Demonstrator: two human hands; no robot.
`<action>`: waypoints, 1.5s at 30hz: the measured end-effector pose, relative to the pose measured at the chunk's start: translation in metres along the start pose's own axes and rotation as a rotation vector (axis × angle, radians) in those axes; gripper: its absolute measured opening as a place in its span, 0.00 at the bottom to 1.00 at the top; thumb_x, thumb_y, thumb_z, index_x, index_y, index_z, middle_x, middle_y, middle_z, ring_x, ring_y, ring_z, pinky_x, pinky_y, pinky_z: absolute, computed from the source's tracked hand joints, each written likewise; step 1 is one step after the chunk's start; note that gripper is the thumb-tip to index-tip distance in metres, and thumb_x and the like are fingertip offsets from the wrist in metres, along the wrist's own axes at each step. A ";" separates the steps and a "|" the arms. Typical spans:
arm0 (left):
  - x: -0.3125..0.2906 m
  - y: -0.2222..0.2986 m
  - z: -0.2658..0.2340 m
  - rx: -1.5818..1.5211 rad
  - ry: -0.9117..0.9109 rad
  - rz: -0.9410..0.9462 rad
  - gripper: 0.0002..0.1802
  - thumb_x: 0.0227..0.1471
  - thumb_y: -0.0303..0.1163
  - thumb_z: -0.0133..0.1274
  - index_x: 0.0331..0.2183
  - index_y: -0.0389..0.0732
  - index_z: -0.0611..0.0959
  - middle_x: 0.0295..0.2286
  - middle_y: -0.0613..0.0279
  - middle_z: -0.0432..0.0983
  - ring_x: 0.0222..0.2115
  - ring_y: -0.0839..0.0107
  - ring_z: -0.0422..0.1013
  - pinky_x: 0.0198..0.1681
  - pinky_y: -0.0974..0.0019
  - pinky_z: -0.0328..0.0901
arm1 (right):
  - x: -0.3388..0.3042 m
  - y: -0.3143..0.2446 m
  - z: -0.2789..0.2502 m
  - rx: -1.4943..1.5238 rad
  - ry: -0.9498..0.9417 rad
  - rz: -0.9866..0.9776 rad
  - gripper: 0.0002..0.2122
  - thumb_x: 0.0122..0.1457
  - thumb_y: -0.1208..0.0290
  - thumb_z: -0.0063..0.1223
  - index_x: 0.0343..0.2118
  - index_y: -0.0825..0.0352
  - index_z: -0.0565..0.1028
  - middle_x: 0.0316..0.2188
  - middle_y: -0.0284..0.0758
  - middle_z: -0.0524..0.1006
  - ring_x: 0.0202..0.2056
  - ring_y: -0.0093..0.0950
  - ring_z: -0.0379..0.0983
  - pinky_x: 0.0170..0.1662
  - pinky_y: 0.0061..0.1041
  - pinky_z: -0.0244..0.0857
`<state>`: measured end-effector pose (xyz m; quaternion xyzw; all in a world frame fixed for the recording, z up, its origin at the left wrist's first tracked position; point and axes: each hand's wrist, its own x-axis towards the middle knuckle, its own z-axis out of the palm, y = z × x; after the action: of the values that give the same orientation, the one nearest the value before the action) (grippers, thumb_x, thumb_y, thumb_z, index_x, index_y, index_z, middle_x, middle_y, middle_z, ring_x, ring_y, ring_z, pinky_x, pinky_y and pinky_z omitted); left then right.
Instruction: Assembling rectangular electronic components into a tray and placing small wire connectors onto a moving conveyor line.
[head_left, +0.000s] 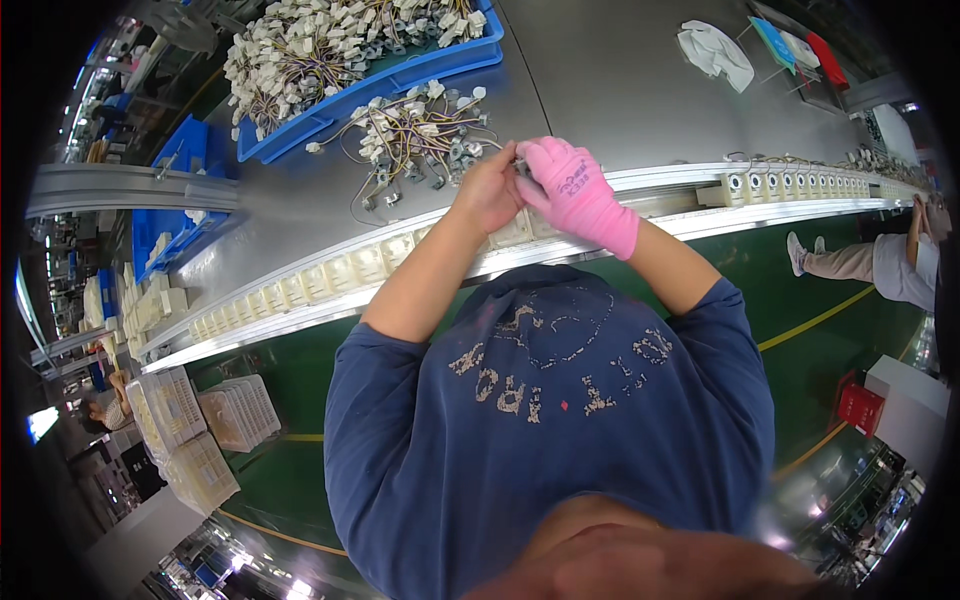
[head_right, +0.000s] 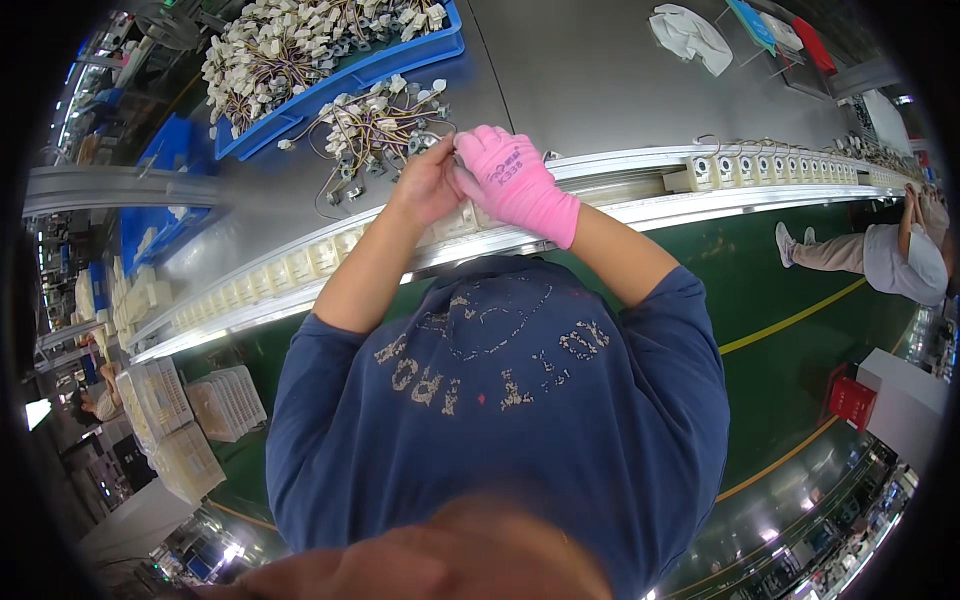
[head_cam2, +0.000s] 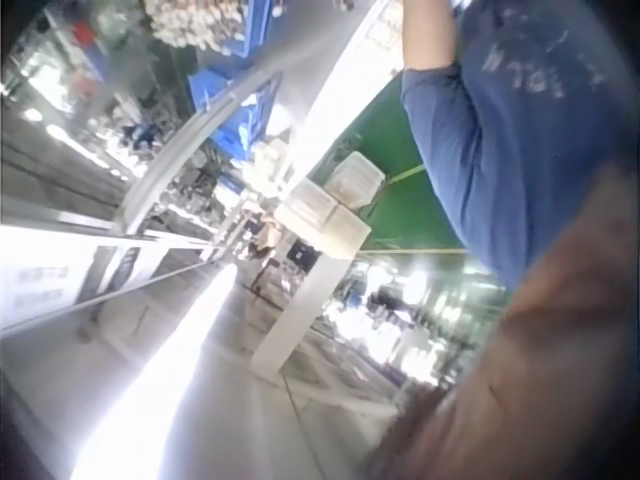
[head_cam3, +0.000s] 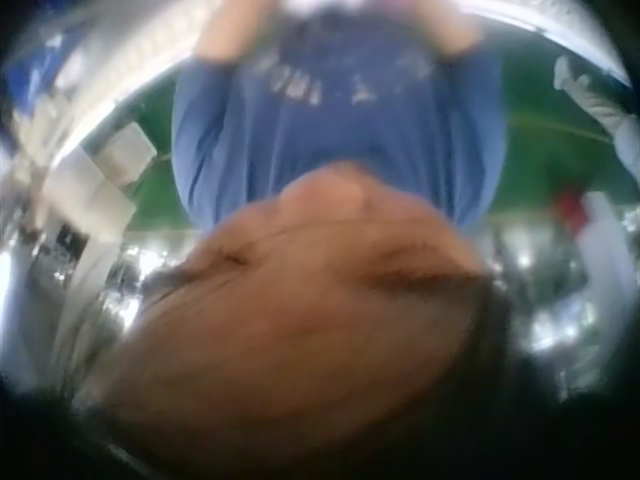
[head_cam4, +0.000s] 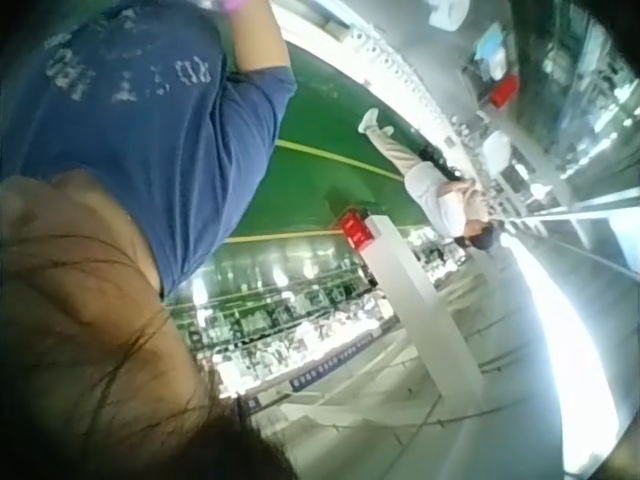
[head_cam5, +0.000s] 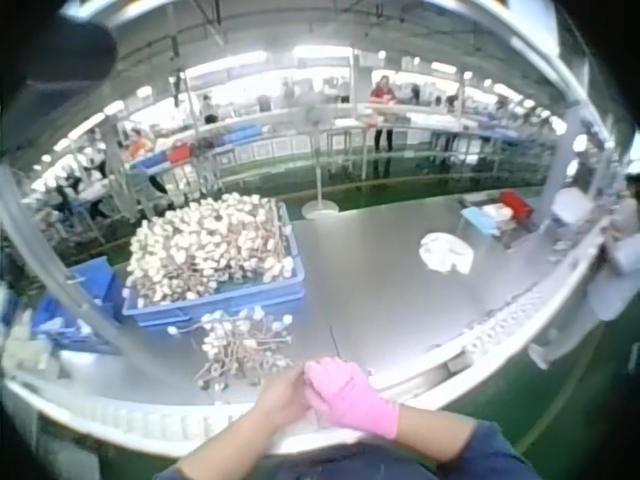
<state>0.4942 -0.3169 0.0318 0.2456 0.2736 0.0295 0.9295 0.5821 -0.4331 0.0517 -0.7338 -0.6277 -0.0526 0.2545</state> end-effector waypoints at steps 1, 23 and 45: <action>0.001 -0.002 -0.005 0.024 -0.025 0.042 0.18 0.60 0.40 0.36 0.42 0.36 0.71 0.41 0.52 0.70 0.42 0.59 0.69 0.49 0.55 0.63 | 0.000 0.001 0.000 0.102 -0.004 0.078 0.16 0.50 0.64 0.49 0.41 0.64 0.67 0.31 0.39 0.69 0.36 0.38 0.69 0.38 0.34 0.63; -0.025 -0.033 -0.022 1.886 0.078 0.877 0.09 0.42 0.28 0.52 0.30 0.38 0.74 0.29 0.54 0.68 0.34 0.56 0.64 0.35 0.56 0.58 | -0.048 0.024 0.011 -0.069 -0.121 -0.286 0.11 0.50 0.63 0.51 0.32 0.64 0.71 0.27 0.34 0.68 0.32 0.32 0.68 0.36 0.32 0.59; -0.020 -0.045 -0.015 2.132 0.089 0.925 0.08 0.38 0.28 0.49 0.26 0.36 0.76 0.28 0.54 0.69 0.34 0.58 0.64 0.36 0.59 0.59 | -0.013 0.004 -0.027 -0.104 0.029 -0.449 0.14 0.47 0.70 0.49 0.39 0.64 0.69 0.28 0.35 0.69 0.35 0.33 0.68 0.41 0.35 0.58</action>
<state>0.4658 -0.3536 0.0091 0.9784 0.0766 0.1293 0.1419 0.5899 -0.4570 0.0691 -0.5868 -0.7681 -0.1506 0.2072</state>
